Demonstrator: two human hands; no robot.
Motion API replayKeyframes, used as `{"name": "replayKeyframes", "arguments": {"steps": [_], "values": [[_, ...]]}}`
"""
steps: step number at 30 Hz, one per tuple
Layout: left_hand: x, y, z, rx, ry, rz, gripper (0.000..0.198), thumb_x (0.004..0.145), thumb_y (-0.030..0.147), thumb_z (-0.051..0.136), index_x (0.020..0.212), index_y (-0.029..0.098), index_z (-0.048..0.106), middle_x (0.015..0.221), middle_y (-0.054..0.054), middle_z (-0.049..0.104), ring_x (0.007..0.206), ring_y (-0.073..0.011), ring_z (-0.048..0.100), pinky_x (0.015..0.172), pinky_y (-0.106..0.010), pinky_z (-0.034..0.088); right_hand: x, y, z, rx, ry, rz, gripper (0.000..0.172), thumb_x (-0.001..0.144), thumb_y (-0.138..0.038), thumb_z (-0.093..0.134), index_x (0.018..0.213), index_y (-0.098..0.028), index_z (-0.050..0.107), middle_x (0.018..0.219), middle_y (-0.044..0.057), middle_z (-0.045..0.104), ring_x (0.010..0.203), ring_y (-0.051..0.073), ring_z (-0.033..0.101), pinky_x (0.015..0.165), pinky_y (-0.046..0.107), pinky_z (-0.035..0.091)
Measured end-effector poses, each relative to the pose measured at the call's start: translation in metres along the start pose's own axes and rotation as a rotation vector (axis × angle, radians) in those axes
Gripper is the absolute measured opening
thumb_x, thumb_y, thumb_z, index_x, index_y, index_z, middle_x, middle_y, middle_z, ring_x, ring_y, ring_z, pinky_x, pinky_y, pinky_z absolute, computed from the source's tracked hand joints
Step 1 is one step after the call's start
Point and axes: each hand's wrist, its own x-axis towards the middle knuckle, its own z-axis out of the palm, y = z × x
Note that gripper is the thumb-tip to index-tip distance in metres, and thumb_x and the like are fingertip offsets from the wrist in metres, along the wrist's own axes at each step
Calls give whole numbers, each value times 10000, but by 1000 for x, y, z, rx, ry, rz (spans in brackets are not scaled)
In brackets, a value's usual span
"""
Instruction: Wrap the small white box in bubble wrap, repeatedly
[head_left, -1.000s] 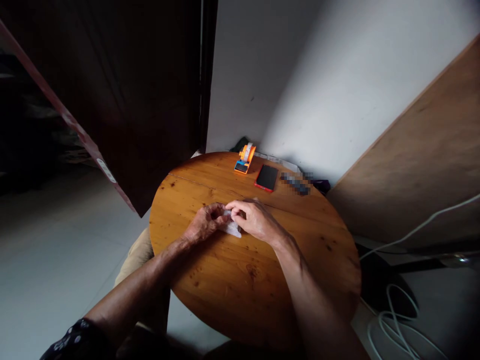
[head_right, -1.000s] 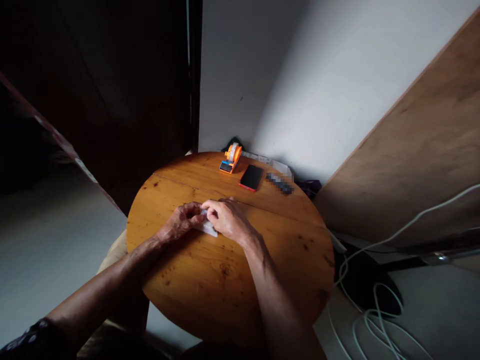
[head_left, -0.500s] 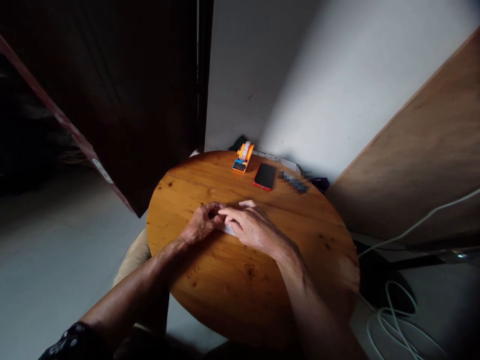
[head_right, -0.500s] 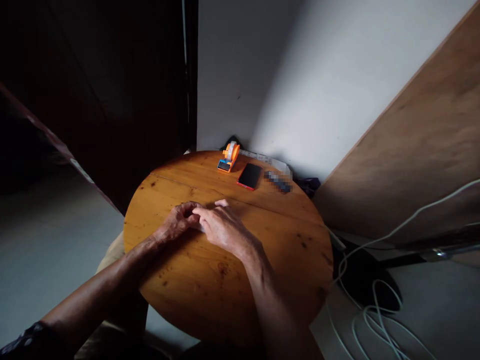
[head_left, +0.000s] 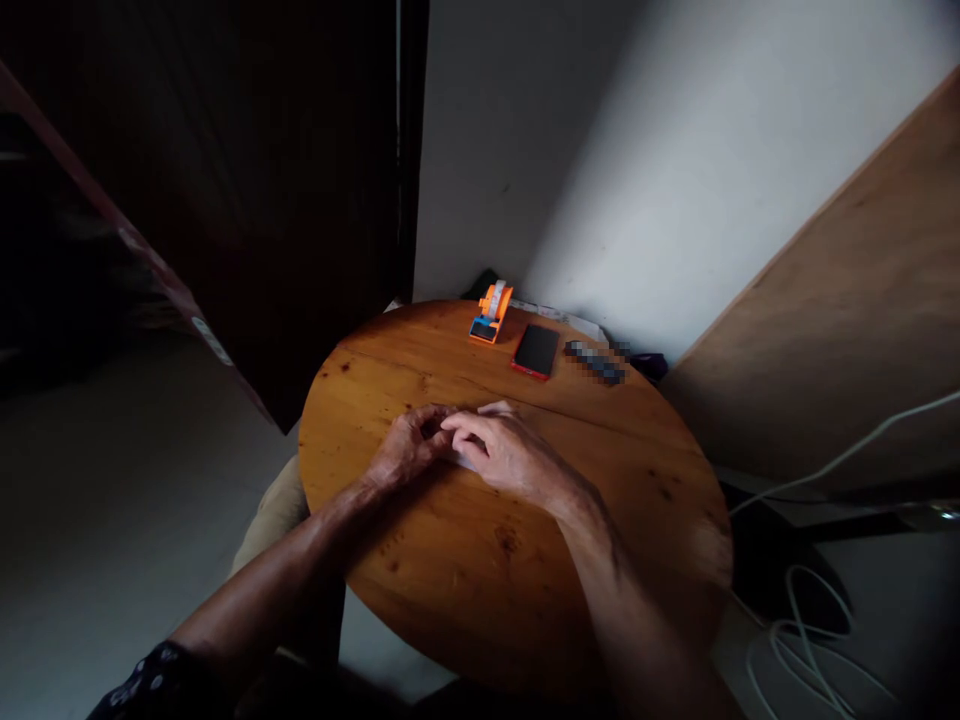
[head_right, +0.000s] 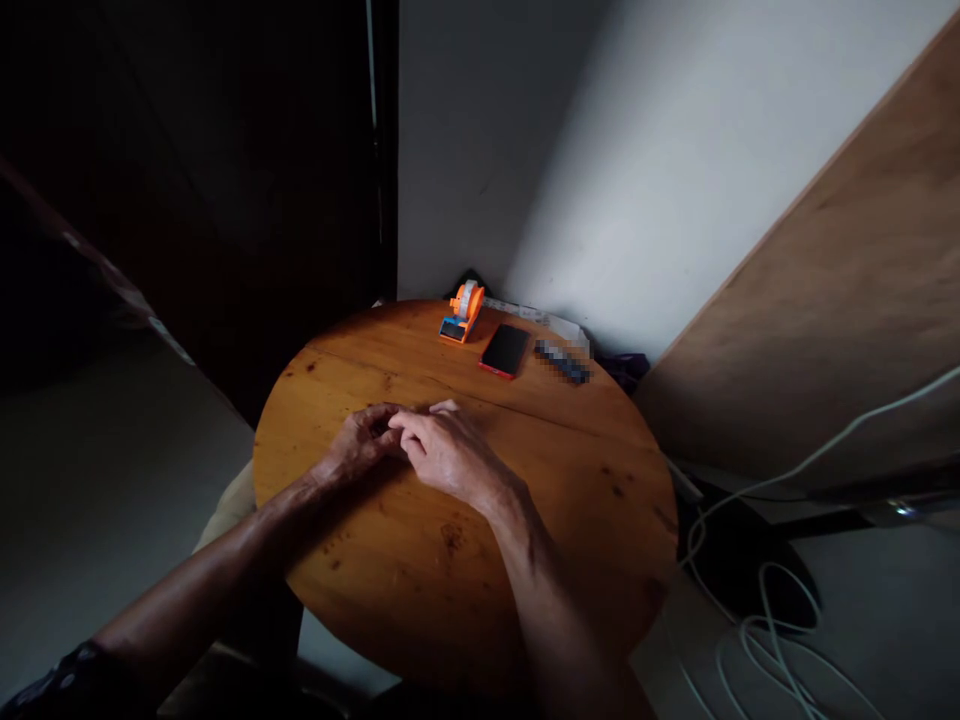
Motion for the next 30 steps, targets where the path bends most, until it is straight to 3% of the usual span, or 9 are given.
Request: {"name": "replayKeyframes", "arguments": {"steps": [2,5,11,17,20,25,30], "values": [[0,0,1,36,17,67,290,831,298,635,1083,164,689,1023,-79,728,922,-204,656,804,-281,513,0,1,1,-15,-8,-8,315,829,-77,506,972,-271,709,778,-20,736,725,176,626,825,352,414],[1,-1,1,150,0,161,181,853,274,604,934,159,719,897,-60,714,855,-189,641,802,-283,502,1,2,4,-35,-12,-29,290,828,-69,505,934,-258,697,745,-14,715,691,171,610,820,350,407],[4,-5,0,80,-58,161,186,871,253,573,895,149,725,885,-56,717,867,-191,641,824,-283,498,-1,-12,5,-131,-2,-17,232,829,-96,533,892,-241,704,769,34,722,771,219,628,820,373,417],[1,-3,5,-62,-39,61,250,858,366,635,921,143,728,854,-51,710,791,-175,631,745,-268,497,-3,-6,-18,334,160,79,223,866,-170,516,975,-240,696,831,7,748,750,175,681,710,297,502],[1,-4,6,-127,-27,14,230,842,357,655,924,153,722,918,-57,714,816,-169,637,771,-269,493,-6,7,-28,384,226,155,162,849,-205,552,923,-216,696,818,11,738,746,168,679,705,288,516],[-1,-4,4,-178,-5,-20,248,821,382,672,919,164,735,980,-63,726,905,-192,649,839,-292,492,-12,27,-26,271,98,216,139,825,-189,569,872,-214,697,785,1,715,716,157,645,664,274,490],[-1,2,0,-249,6,-85,316,769,382,704,977,146,725,985,-81,737,911,-219,663,852,-317,501,-11,26,-22,142,-66,188,184,751,-123,652,900,-222,690,789,-7,691,681,143,606,632,261,427]]}}
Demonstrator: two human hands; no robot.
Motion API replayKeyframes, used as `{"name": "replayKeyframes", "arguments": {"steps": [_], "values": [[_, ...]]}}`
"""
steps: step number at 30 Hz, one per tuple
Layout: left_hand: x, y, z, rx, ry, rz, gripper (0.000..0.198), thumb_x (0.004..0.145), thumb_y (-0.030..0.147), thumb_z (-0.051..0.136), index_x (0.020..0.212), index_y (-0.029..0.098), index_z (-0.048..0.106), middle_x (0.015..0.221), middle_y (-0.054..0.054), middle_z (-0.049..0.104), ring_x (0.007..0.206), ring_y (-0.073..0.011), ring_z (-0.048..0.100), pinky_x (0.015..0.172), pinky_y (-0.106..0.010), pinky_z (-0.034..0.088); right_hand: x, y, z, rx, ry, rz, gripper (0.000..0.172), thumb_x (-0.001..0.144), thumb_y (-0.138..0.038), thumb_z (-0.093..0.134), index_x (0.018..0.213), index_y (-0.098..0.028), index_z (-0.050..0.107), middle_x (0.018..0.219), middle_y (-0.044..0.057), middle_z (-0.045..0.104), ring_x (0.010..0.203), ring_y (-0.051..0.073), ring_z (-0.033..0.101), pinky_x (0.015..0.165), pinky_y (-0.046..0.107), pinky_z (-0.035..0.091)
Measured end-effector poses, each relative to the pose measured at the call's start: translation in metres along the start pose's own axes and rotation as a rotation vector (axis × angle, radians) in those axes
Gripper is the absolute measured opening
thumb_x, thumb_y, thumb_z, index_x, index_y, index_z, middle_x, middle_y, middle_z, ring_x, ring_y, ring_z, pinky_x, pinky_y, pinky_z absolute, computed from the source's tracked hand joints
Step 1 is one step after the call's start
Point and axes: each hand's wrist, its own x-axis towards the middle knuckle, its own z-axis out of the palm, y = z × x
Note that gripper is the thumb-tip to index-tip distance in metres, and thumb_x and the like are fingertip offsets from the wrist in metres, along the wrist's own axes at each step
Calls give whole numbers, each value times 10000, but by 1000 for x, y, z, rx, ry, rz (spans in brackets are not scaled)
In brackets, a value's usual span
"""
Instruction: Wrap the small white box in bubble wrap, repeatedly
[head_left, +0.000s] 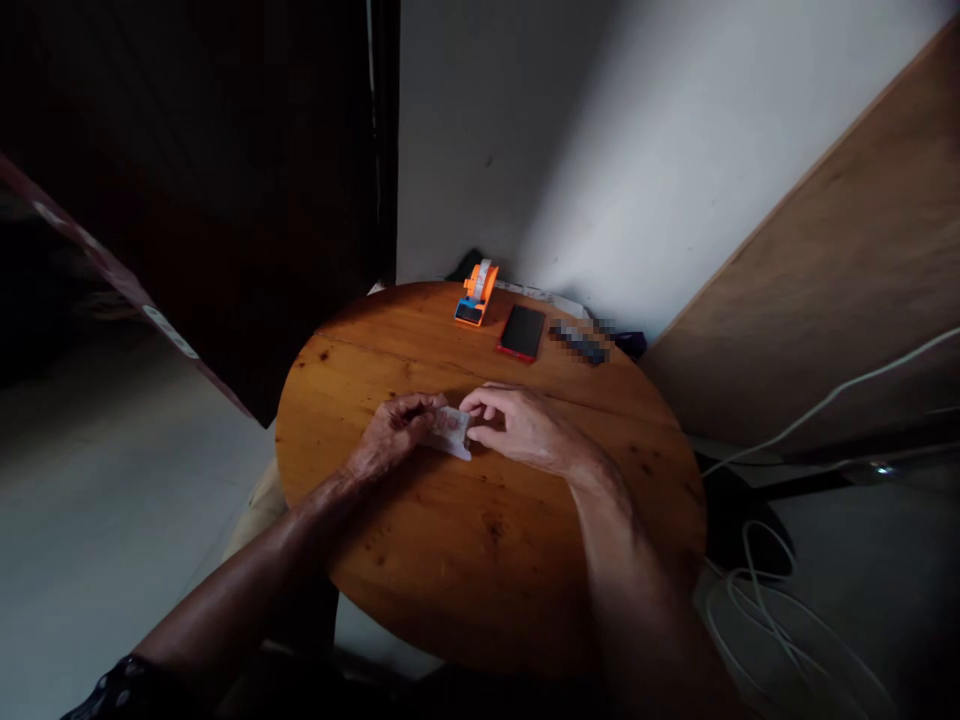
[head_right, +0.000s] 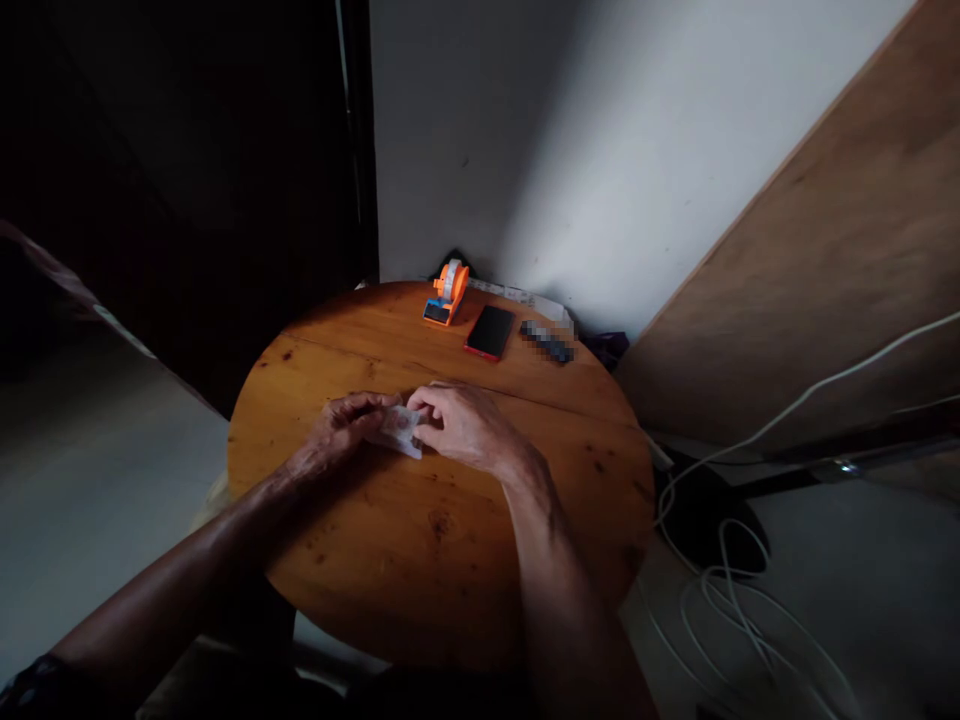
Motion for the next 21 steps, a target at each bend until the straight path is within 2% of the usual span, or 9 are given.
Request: {"name": "replayKeyframes", "arguments": {"steps": [3,6,10,15,19,21], "values": [[1,1,0,16,5,0,345,750,383,712,997,142,705,961,-81,735,879,-213,663,822,-312,507,2,-3,5,-95,-14,-54,241,698,-161,748,921,-217,676,883,15,679,781,170,610,702,280,425],[2,1,1,87,1,6,358,754,378,704,1029,150,687,920,-64,733,838,-195,656,784,-295,506,4,-2,16,-160,18,-78,263,704,-202,770,940,-212,656,935,23,655,840,183,599,757,295,417],[3,1,0,130,-7,22,351,772,387,696,1026,146,678,851,-43,704,778,-169,629,734,-273,487,6,-2,25,-183,21,-51,188,742,-140,720,910,-198,658,913,18,631,780,155,580,728,281,405],[3,-1,-1,126,-4,29,335,785,365,679,1037,145,678,777,-16,647,710,-138,578,689,-255,458,7,-5,22,-140,12,-31,141,757,-134,727,879,-199,702,908,22,653,749,141,591,695,267,405],[2,4,0,131,1,17,325,771,362,671,1019,152,675,756,0,608,711,-137,558,689,-254,449,8,-3,22,-153,33,-99,98,823,-136,667,853,-210,723,907,27,687,815,158,621,733,276,401],[1,7,1,134,-10,5,313,772,365,658,1009,160,674,768,0,607,726,-139,559,706,-257,451,9,-1,24,-188,43,-138,143,860,-132,612,829,-220,720,884,17,694,789,150,619,734,281,384]]}}
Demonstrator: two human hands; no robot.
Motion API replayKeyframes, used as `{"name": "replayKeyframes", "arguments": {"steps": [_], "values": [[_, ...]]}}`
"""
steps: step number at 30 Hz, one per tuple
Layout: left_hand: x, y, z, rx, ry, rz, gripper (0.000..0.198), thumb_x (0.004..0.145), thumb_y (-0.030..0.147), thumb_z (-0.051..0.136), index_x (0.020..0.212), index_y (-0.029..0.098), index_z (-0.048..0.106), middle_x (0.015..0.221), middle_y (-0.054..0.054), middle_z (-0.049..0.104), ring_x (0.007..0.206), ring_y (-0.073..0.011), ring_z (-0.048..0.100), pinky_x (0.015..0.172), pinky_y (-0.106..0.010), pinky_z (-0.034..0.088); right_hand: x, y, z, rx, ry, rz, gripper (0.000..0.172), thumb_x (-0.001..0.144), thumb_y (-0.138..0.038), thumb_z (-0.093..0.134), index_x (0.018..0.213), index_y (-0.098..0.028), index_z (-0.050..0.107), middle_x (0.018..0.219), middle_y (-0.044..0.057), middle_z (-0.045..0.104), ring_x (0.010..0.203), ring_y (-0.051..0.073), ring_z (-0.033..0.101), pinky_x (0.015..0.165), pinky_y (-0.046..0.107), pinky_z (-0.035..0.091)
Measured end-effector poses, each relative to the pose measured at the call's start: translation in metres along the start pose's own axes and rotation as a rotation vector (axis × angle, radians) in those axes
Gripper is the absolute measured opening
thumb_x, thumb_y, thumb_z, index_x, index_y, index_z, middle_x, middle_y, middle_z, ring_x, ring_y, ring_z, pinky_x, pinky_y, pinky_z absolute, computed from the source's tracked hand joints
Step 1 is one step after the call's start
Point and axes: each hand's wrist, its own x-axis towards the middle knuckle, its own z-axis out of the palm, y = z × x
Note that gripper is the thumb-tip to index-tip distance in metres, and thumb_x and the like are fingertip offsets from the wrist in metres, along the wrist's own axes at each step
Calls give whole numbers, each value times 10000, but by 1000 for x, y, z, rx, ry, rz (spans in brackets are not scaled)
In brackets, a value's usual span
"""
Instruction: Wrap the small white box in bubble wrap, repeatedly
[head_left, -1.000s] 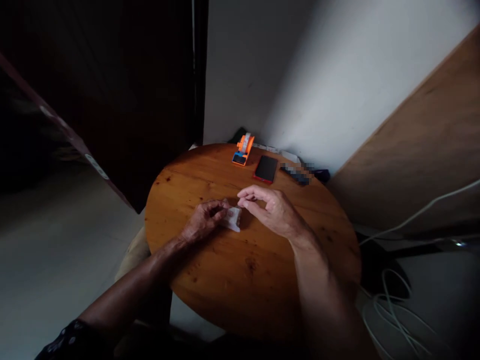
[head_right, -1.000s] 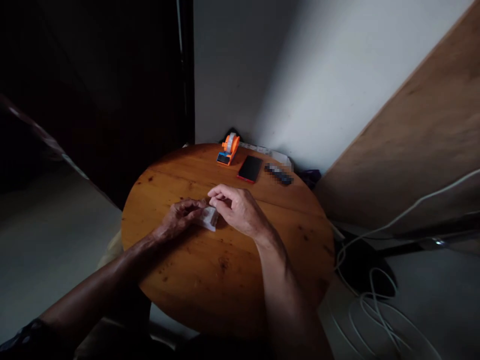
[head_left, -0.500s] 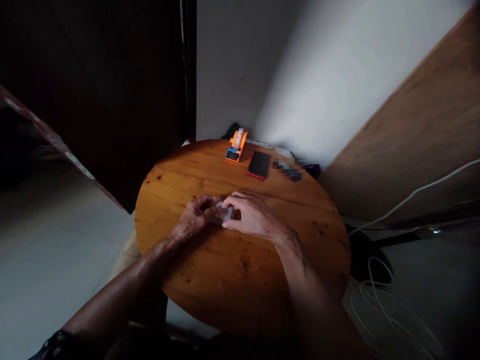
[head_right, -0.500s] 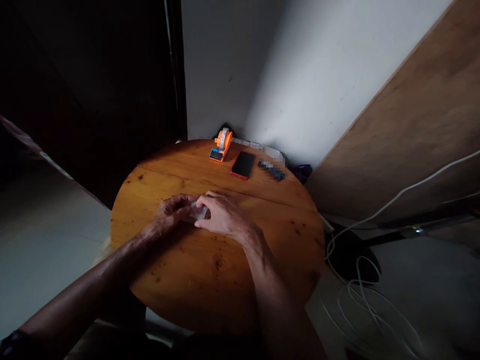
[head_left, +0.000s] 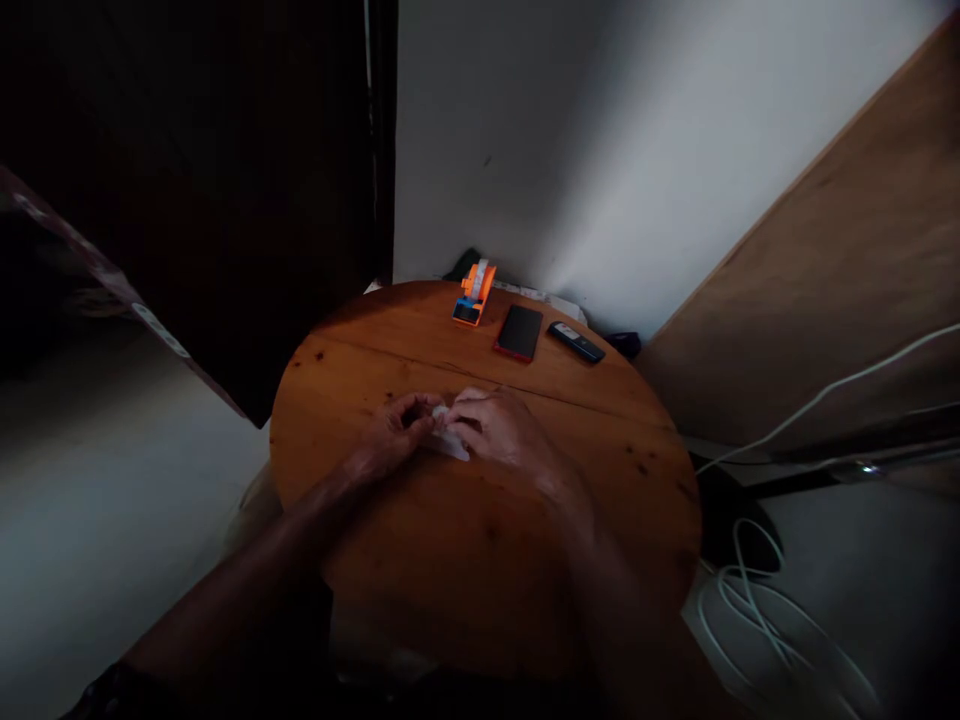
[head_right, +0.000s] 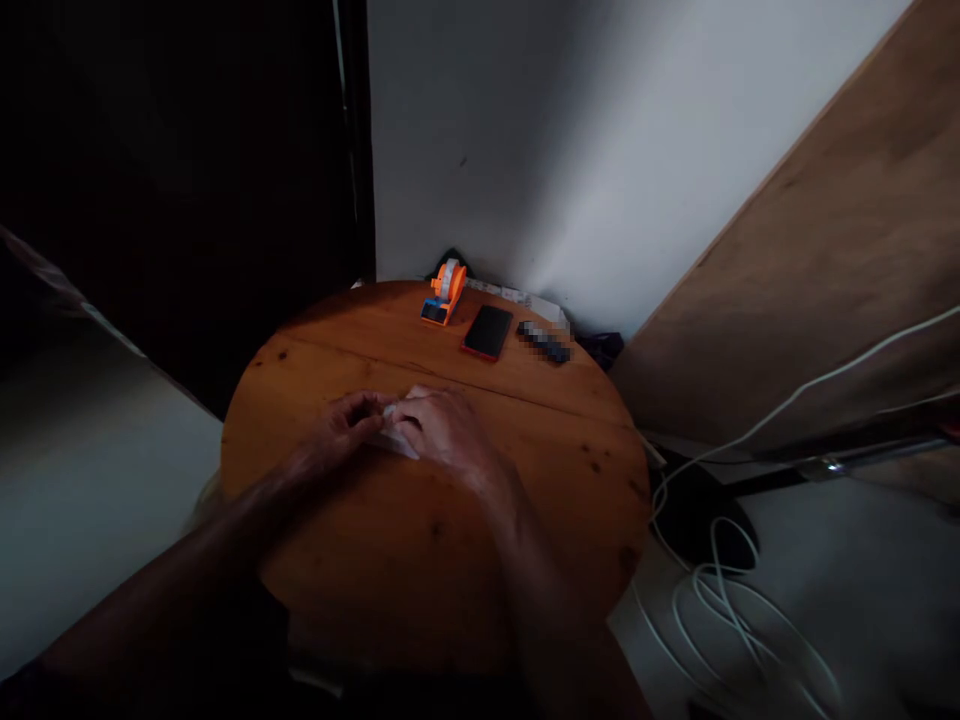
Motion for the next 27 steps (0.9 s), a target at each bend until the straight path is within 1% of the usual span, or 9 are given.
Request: {"name": "replayKeyframes", "arguments": {"steps": [2,6,9,12,15,18,22,25,27], "values": [[-1,2,0,10,-3,-7,306,771,358,644,1006,164,673,776,-1,610,727,-140,560,711,-258,452,1,0,2,-23,32,2,176,874,-121,570,805,-216,702,855,11,697,761,147,612,733,287,373],[-1,3,0,52,4,-10,304,774,312,613,1032,163,672,777,0,613,711,-135,558,693,-251,454,2,-4,2,-15,160,90,174,862,-96,514,778,-205,622,802,16,679,759,160,595,726,286,383],[-2,1,1,96,31,5,306,764,277,610,1039,161,675,795,-10,634,731,-144,580,699,-257,468,3,-6,2,13,266,104,144,859,-113,500,798,-217,579,862,31,678,822,178,605,767,294,412],[-2,1,4,167,73,41,305,747,275,645,1028,162,678,902,-47,681,817,-177,624,738,-280,497,4,-4,7,35,338,119,129,864,-129,495,827,-223,574,911,43,693,865,196,630,816,317,433],[-4,3,4,241,85,74,358,740,287,674,1077,166,667,1058,-83,692,939,-217,645,806,-310,513,5,0,12,62,366,158,130,887,-154,483,864,-227,589,894,43,706,836,200,648,788,318,450],[-6,4,2,281,53,71,367,763,289,659,1111,172,656,1073,-85,693,945,-226,651,799,-316,512,6,4,15,124,393,185,135,921,-206,469,896,-233,599,911,45,715,852,201,659,748,303,469],[-8,4,0,325,48,74,299,788,345,654,1036,179,663,952,-60,664,832,-199,627,717,-297,495,7,9,15,228,442,220,132,930,-255,476,916,-229,605,921,48,725,826,199,676,745,310,497],[-10,6,0,346,90,119,245,763,341,676,948,183,647,984,-61,625,873,-199,610,734,-296,491,8,14,15,305,493,241,140,928,-283,484,919,-223,610,885,47,728,803,197,689,748,317,509],[-10,7,0,318,81,169,192,756,313,672,895,188,630,1032,-68,619,932,-209,611,778,-307,493,9,19,14,378,516,257,158,929,-318,492,917,-218,614,886,49,730,790,192,698,739,316,517]]}}
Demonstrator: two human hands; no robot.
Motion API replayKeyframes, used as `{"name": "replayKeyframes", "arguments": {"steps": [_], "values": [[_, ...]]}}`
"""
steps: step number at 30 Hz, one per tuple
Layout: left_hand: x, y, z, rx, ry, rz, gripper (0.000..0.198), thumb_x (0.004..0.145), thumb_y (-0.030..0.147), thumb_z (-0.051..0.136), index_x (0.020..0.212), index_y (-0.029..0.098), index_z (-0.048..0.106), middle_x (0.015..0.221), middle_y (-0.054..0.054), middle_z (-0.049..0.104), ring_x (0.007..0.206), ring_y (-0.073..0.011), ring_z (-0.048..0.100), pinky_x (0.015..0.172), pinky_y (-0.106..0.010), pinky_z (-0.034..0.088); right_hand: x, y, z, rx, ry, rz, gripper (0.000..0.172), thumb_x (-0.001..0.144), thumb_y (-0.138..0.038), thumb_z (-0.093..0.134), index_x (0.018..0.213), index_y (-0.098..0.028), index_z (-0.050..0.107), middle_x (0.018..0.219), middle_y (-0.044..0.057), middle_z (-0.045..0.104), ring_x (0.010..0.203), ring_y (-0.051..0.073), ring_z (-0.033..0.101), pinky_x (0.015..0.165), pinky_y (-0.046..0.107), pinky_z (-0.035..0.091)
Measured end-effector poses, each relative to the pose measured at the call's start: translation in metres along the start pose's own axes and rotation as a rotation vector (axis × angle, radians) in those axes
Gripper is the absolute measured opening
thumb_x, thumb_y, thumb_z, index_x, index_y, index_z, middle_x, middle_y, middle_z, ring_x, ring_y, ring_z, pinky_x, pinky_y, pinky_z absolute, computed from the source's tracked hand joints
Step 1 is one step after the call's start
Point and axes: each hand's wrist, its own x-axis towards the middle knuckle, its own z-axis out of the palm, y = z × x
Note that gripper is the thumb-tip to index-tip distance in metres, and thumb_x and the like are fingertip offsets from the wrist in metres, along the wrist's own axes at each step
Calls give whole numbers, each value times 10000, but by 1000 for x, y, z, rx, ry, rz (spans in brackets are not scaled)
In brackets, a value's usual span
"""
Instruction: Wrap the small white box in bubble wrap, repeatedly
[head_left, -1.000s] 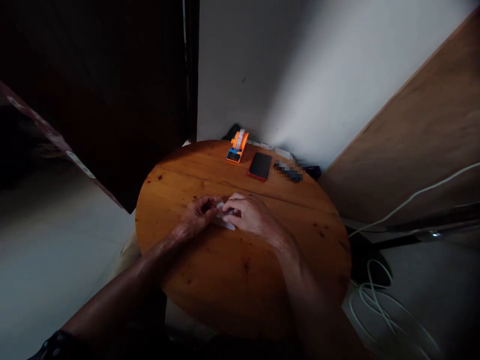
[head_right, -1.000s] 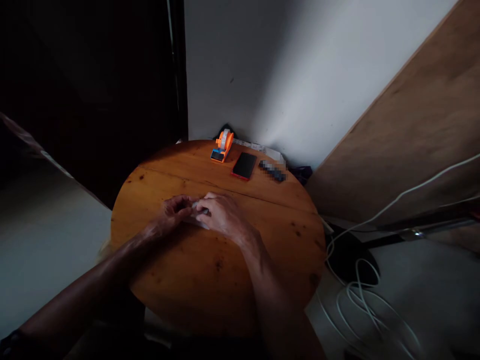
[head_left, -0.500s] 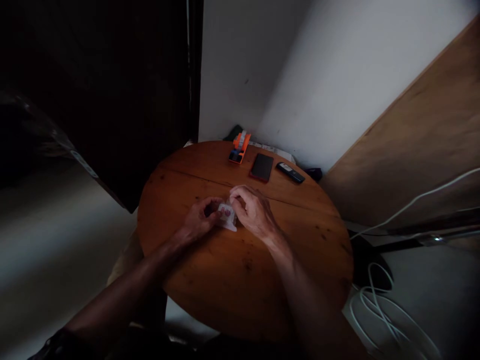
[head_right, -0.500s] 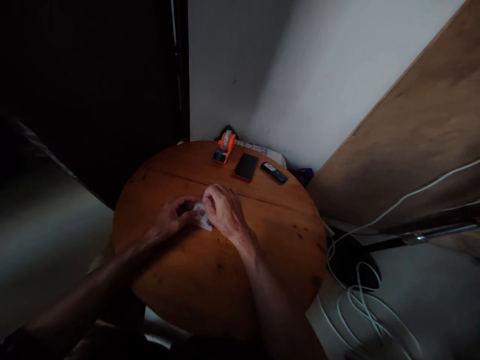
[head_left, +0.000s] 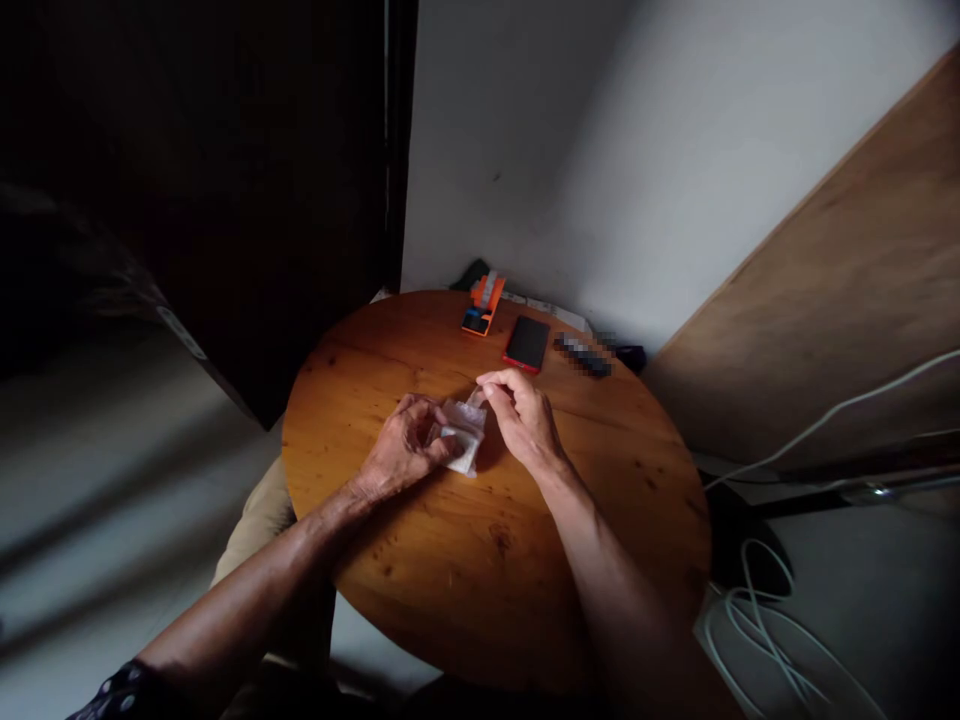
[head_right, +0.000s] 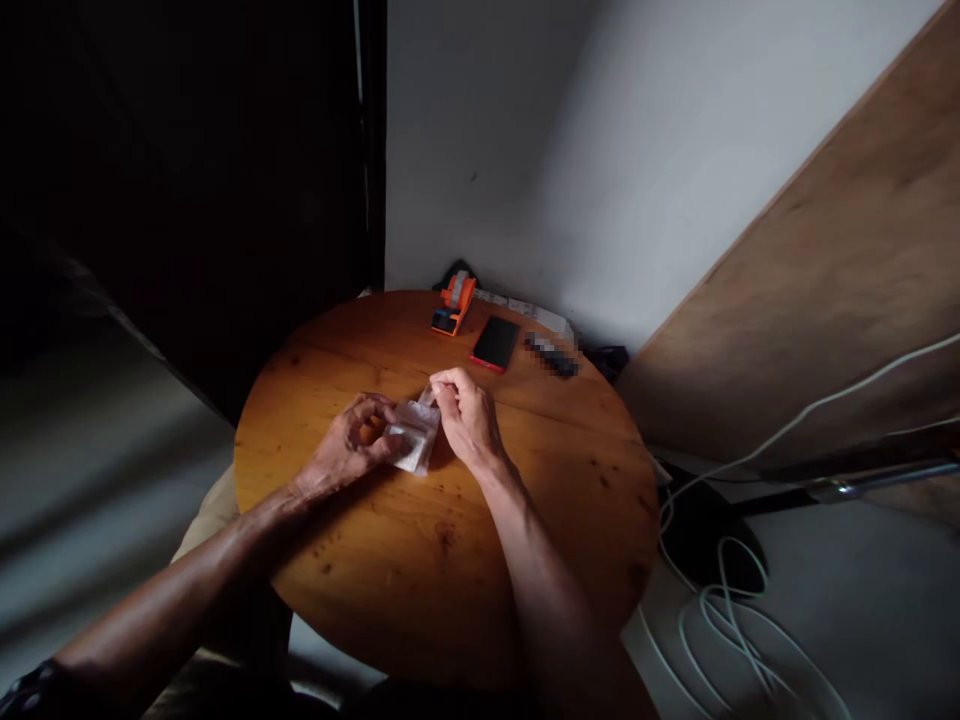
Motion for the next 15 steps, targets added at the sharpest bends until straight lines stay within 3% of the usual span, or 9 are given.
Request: {"name": "replayKeyframes", "arguments": {"steps": [5,11,15], "values": [[-2,4,-1,-97,-29,45,99,769,265,642,795,190,582,1003,-63,645,974,-217,613,860,-327,476,6,11,-4,117,22,95,230,909,-423,541,890,-211,631,917,59,740,804,197,707,763,338,529],[-2,6,-2,-153,-15,77,71,762,212,620,728,182,566,974,-83,640,902,-194,598,827,-319,479,8,23,-5,199,44,198,282,881,-477,564,902,-207,644,841,48,732,805,203,698,786,357,518],[-3,4,-1,-203,-41,-3,95,772,238,621,748,196,538,903,-61,643,848,-183,583,778,-304,475,8,29,-4,219,54,221,283,870,-468,571,919,-201,652,810,40,719,793,197,684,778,355,509]]}}
